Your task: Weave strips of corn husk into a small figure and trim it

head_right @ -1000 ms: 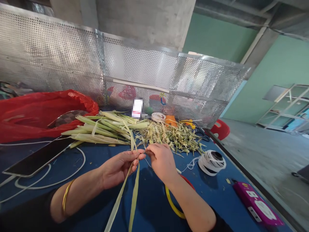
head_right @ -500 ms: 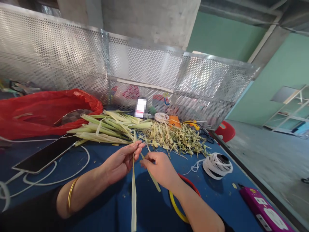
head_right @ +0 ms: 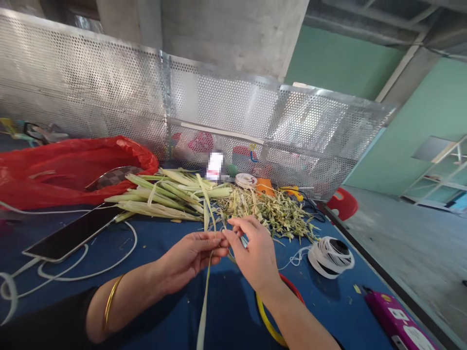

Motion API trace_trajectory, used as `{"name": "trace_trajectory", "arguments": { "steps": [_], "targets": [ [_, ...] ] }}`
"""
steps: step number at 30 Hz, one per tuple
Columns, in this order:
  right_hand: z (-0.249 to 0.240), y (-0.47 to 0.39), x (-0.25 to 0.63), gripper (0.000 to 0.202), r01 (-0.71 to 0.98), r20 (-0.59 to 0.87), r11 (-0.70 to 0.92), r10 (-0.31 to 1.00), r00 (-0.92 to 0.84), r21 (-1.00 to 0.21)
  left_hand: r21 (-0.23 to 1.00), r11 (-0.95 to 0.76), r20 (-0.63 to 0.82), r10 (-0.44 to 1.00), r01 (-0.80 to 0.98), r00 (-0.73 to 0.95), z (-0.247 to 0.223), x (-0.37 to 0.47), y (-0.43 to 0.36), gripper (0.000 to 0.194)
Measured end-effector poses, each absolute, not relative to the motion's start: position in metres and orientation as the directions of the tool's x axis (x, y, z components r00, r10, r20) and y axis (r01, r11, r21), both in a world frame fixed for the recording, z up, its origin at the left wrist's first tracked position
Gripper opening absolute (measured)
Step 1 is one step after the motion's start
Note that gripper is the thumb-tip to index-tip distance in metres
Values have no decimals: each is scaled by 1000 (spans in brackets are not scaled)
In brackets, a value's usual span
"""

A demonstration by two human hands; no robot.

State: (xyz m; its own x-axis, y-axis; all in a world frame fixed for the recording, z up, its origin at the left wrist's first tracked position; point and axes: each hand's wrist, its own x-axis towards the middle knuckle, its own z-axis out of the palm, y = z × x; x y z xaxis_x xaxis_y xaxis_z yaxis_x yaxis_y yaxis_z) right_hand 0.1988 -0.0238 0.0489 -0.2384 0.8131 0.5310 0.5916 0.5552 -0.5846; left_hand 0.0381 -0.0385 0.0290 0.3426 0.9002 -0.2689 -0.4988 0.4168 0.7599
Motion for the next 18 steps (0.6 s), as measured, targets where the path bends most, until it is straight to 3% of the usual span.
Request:
{"name": "trace_trajectory", "arguments": {
  "steps": [4,7,12,15,18],
  "targets": [
    [44,-25,191,5,525,374,488,873,-314,-698,848,444,-326,867,-290,376,28,50,-52,8],
    [41,-32,184,15,529,391,527,850,-354,-666,877,419,-337,886,-235,319,28,51,-55,10],
    [32,-45,176,14,593,685,766,572,-452,-249,840,358,-281,930,-407,238,29,38,-42,9],
    [26,-46,173,11,563,714,823,440,-544,-79,778,386,-304,922,-496,240,33,31,-35,8],
    [24,-46,173,13,527,701,850,374,-608,4,757,401,-363,915,-515,179,37,28,-33,10]
  ]
}}
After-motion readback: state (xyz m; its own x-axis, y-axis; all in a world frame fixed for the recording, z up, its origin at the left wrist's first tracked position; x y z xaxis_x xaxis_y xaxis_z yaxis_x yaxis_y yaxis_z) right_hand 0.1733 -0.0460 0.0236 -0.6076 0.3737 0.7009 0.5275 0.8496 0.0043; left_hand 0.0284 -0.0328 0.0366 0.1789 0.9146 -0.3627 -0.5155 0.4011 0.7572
